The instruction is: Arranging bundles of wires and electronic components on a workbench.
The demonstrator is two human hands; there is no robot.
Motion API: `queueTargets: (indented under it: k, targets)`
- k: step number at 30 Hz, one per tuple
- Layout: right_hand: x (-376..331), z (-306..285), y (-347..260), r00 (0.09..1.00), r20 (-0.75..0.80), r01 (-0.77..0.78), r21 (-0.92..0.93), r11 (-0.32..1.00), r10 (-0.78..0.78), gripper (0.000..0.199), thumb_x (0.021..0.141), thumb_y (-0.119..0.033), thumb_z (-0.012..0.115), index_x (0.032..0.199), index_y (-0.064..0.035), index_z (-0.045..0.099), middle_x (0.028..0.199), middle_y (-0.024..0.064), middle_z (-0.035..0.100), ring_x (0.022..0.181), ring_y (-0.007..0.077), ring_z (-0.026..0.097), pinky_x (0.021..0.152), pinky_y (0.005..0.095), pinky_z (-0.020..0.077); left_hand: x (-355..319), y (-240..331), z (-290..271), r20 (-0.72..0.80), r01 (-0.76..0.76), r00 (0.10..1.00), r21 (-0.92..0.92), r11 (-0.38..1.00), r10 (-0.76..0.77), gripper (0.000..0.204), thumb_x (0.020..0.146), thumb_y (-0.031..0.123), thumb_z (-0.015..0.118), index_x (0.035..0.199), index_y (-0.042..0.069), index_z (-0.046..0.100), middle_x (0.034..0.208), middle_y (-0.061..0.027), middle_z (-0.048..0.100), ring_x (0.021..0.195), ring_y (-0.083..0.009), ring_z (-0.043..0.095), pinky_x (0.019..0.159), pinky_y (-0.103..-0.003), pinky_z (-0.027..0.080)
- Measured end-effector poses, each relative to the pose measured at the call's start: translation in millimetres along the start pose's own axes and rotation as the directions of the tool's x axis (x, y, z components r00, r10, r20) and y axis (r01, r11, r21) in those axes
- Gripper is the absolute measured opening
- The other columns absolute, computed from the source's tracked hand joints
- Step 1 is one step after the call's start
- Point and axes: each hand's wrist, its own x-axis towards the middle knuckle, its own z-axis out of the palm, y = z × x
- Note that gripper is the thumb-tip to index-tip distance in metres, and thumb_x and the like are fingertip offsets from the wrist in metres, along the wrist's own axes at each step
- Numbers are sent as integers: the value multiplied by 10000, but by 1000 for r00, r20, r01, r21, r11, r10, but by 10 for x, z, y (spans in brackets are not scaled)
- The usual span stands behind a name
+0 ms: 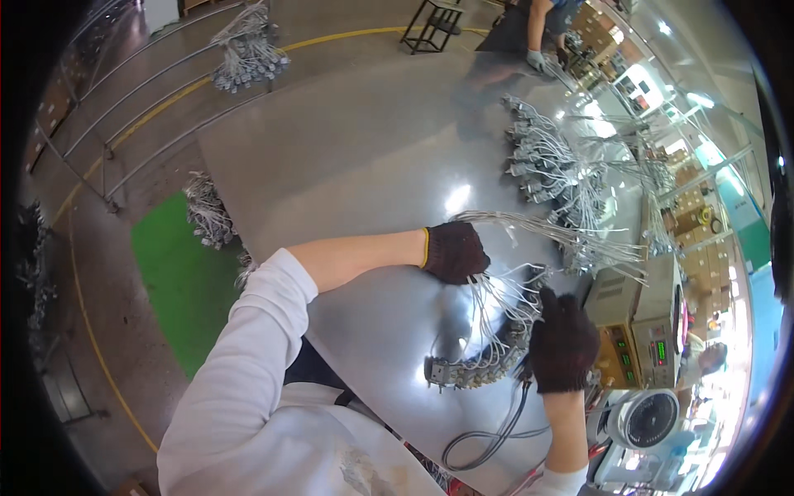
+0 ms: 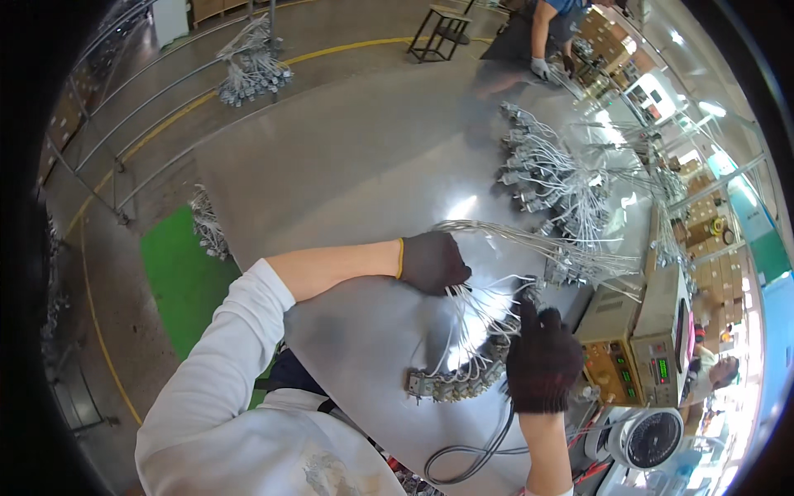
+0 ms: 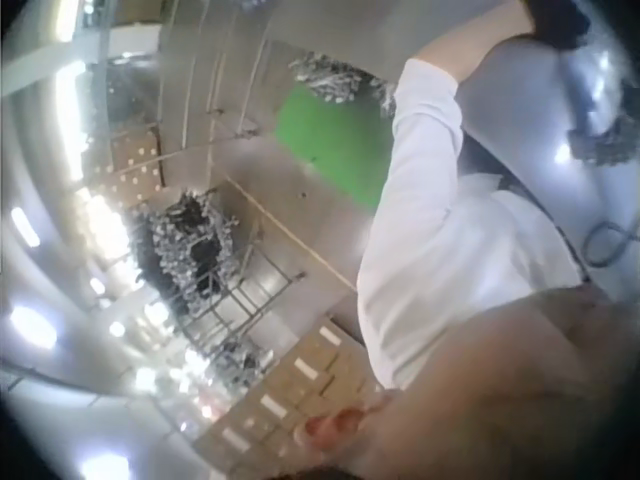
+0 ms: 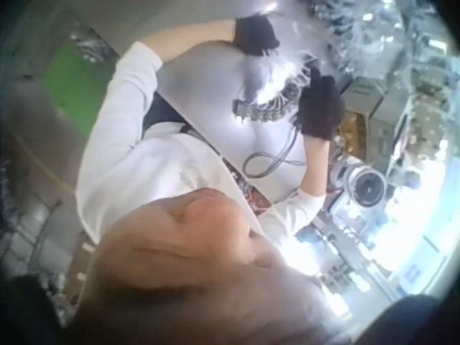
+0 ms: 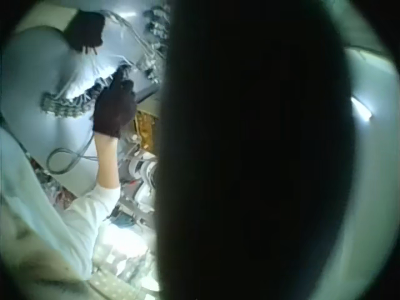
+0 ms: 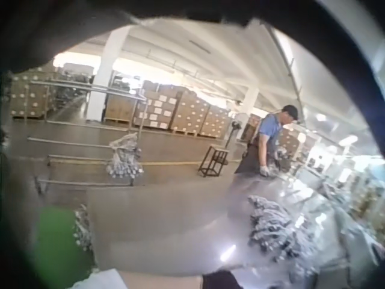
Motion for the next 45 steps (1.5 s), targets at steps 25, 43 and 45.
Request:
queueTargets:
  k: [25,43,45]
  targets:
    - [-1345,-107,-462,844,386,-460,167,872,371,251,879,-154,709,1106,-228,788,1030,80,712,832,321,736,704,459,596,53,-101,24,144,8,989,39,999,-13,244,727,304,717,872,108,706,734,-145,707,732,-385,717,712,-506,573]
    - [-4192,-44,56,113,992,-983,104,-150,-57,256,957,-163,657,1154,-60,783,849,54,762,886,195,727,808,361,583,97,-281,-26,266,99,953,185,978,-147,326,640,306,748,915,132,718,768,-160,709,761,-399,713,712,-523,564]
    - [-4594,88,35,94,996,-984,94,-150,4,272,974,-182,646,1181,-56,770,859,72,762,860,196,727,791,364,583,30,-405,-67,128,177,972,147,973,-196,291,667,314,736,915,161,724,786,-170,714,774,-407,709,718,-539,561]
